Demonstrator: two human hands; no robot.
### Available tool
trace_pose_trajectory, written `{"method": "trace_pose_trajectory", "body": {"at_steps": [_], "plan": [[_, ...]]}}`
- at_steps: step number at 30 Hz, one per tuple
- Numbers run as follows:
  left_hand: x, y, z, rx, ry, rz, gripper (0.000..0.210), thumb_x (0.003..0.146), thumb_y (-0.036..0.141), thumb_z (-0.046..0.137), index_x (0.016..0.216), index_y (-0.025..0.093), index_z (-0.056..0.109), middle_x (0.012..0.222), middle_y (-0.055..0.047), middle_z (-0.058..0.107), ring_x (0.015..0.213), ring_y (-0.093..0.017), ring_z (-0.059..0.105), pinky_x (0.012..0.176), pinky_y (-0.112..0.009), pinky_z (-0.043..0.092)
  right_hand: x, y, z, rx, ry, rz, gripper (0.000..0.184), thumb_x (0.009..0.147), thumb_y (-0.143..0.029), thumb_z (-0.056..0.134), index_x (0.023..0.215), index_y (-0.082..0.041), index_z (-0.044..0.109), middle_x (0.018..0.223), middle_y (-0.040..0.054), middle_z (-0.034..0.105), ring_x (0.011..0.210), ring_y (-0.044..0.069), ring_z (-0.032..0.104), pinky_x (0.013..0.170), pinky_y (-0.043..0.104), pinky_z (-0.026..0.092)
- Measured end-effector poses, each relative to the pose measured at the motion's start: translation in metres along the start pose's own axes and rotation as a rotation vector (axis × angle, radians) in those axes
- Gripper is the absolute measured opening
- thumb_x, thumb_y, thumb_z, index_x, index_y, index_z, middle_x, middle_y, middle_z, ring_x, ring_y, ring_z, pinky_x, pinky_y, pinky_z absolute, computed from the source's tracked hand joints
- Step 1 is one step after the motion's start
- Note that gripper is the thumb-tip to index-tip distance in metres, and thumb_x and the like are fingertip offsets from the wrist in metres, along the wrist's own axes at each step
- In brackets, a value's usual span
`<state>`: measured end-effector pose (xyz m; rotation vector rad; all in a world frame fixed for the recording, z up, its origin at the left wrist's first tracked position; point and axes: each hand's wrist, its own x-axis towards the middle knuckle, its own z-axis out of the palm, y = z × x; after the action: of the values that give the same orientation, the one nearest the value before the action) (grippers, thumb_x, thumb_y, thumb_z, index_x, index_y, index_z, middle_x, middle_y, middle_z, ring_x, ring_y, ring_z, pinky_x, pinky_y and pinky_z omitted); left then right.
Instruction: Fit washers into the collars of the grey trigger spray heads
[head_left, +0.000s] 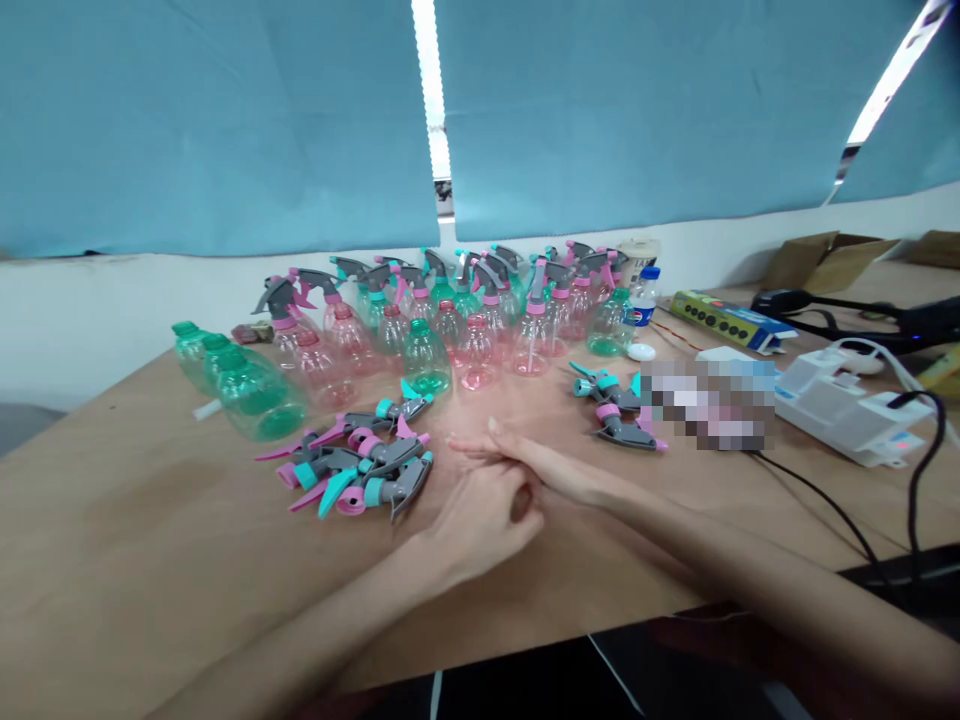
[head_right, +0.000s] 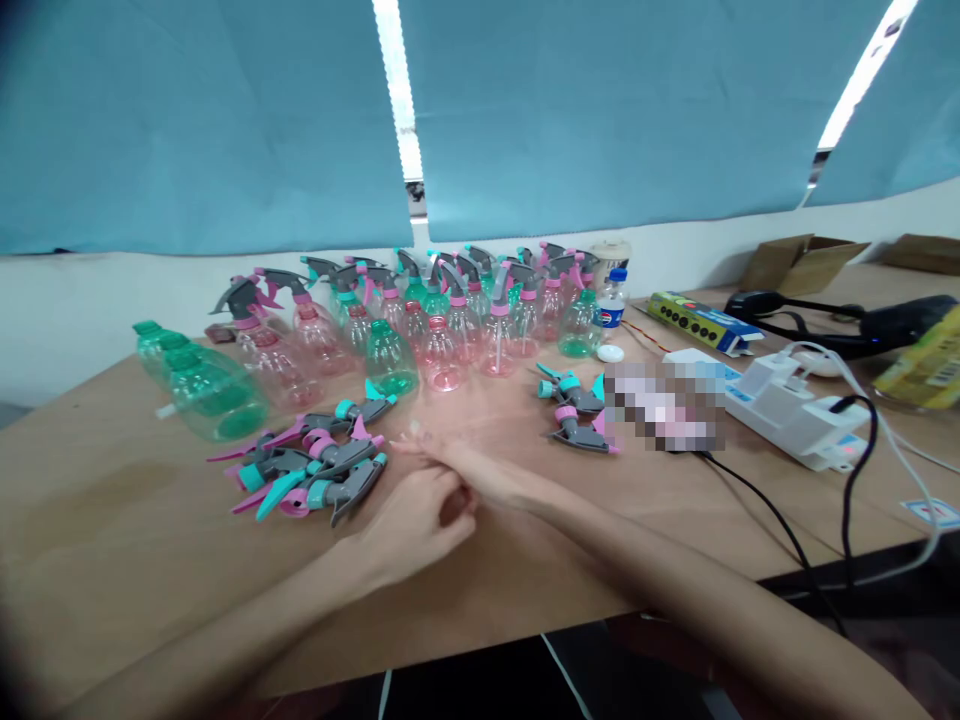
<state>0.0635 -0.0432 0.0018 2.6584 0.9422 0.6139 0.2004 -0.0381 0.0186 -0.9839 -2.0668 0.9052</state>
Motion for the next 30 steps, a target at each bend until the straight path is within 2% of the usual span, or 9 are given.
{"method": "trace_pose_trajectory", "body": {"at_steps": [3, 6, 9, 14, 16, 18, 23, 27, 30], "plan": [[0.002, 0.001, -0.002, 0.032, -0.028, 0.007, 0.011, 0.071, 0.013, 0.05, 0.078, 0.016, 0.058, 0.078, -0.004, 0.066, 0.074, -0.021, 0.063, 0.069, -0.036, 0.051, 0.005, -0.001, 0.001, 0.373, -0.123, 0.237, 0.073, 0.095, -0.057, 0.005, 0.122, -0.02, 0.061, 0.107, 0.0105, 0.07, 0.085, 0.02, 0.068, 0.065, 0.033, 0.056], [0.008, -0.009, -0.009, 0.096, -0.003, -0.034, 0.012, 0.072, 0.014, 0.047, 0.08, 0.014, 0.056, 0.084, -0.01, 0.063, 0.076, -0.025, 0.06, 0.066, -0.04, 0.049, 0.007, 0.001, 0.003, 0.76, -0.018, 0.342, 0.061, 0.097, -0.054, 0.015, 0.133, -0.019, 0.049, 0.117, 0.011, 0.065, 0.095, 0.02, 0.065, 0.078, 0.033, 0.053], [0.009, -0.012, -0.011, 0.128, -0.012, -0.02, 0.012, 0.072, 0.015, 0.047, 0.082, 0.014, 0.054, 0.085, -0.01, 0.06, 0.078, -0.025, 0.058, 0.066, -0.039, 0.049, 0.006, 0.005, 0.003, 0.956, 0.012, 0.36, 0.06, 0.097, -0.053, 0.016, 0.136, -0.019, 0.046, 0.118, 0.0109, 0.064, 0.097, 0.019, 0.064, 0.082, 0.033, 0.052], [0.002, 0.002, -0.005, 0.138, -0.103, 0.128, 0.004, 0.067, 0.016, 0.052, 0.071, 0.018, 0.05, 0.081, -0.003, 0.058, 0.077, -0.018, 0.056, 0.07, -0.031, 0.048, 0.007, 0.01, -0.004, 1.041, -0.26, 0.439, 0.077, 0.091, -0.065, 0.01, 0.126, -0.014, 0.057, 0.108, 0.0137, 0.067, 0.082, 0.021, 0.065, 0.067, 0.032, 0.053], [0.0, 0.001, -0.007, 0.168, -0.104, 0.138, 0.002, 0.069, 0.017, 0.053, 0.069, 0.017, 0.051, 0.083, -0.004, 0.058, 0.08, -0.021, 0.055, 0.073, -0.034, 0.047, 0.006, 0.008, -0.005, 1.036, -0.241, 0.444, 0.077, 0.09, -0.067, 0.014, 0.126, -0.014, 0.056, 0.112, 0.0137, 0.065, 0.086, 0.021, 0.065, 0.068, 0.032, 0.052], [0.0, -0.007, -0.012, 0.199, -0.091, 0.13, 0.004, 0.07, 0.019, 0.053, 0.072, 0.016, 0.054, 0.086, -0.007, 0.059, 0.085, -0.024, 0.055, 0.078, -0.038, 0.046, 0.005, 0.005, -0.005, 1.025, -0.17, 0.423, 0.073, 0.091, -0.066, 0.018, 0.129, -0.014, 0.053, 0.12, 0.0133, 0.061, 0.097, 0.023, 0.062, 0.078, 0.035, 0.051], [0.0, -0.016, -0.017, 0.255, -0.061, 0.084, 0.017, 0.073, 0.028, 0.055, 0.082, 0.014, 0.06, 0.092, -0.011, 0.059, 0.094, -0.029, 0.053, 0.083, -0.046, 0.043, 0.002, 0.001, -0.005, 1.021, -0.129, 0.345, 0.063, 0.093, -0.06, 0.021, 0.134, -0.021, 0.048, 0.132, 0.0081, 0.054, 0.114, 0.023, 0.053, 0.104, 0.041, 0.034], [0.0, -0.005, -0.011, 0.25, -0.112, 0.113, 0.02, 0.072, 0.036, 0.058, 0.067, 0.016, 0.059, 0.084, -0.009, 0.058, 0.089, -0.027, 0.053, 0.078, -0.04, 0.046, 0.002, 0.005, -0.004, 1.065, -0.166, 0.424, 0.069, 0.09, -0.066, 0.02, 0.133, -0.021, 0.049, 0.12, 0.0104, 0.061, 0.11, 0.025, 0.056, 0.103, 0.047, 0.035], [0.003, -0.006, -0.011, 0.251, -0.135, 0.126, 0.021, 0.073, 0.036, 0.058, 0.065, 0.016, 0.058, 0.083, -0.008, 0.058, 0.087, -0.026, 0.054, 0.077, -0.038, 0.046, -0.001, 0.004, -0.004, 1.035, -0.151, 0.434, 0.068, 0.09, -0.066, 0.021, 0.131, -0.021, 0.05, 0.125, 0.0104, 0.058, 0.112, 0.027, 0.055, 0.103, 0.05, 0.034]]}}
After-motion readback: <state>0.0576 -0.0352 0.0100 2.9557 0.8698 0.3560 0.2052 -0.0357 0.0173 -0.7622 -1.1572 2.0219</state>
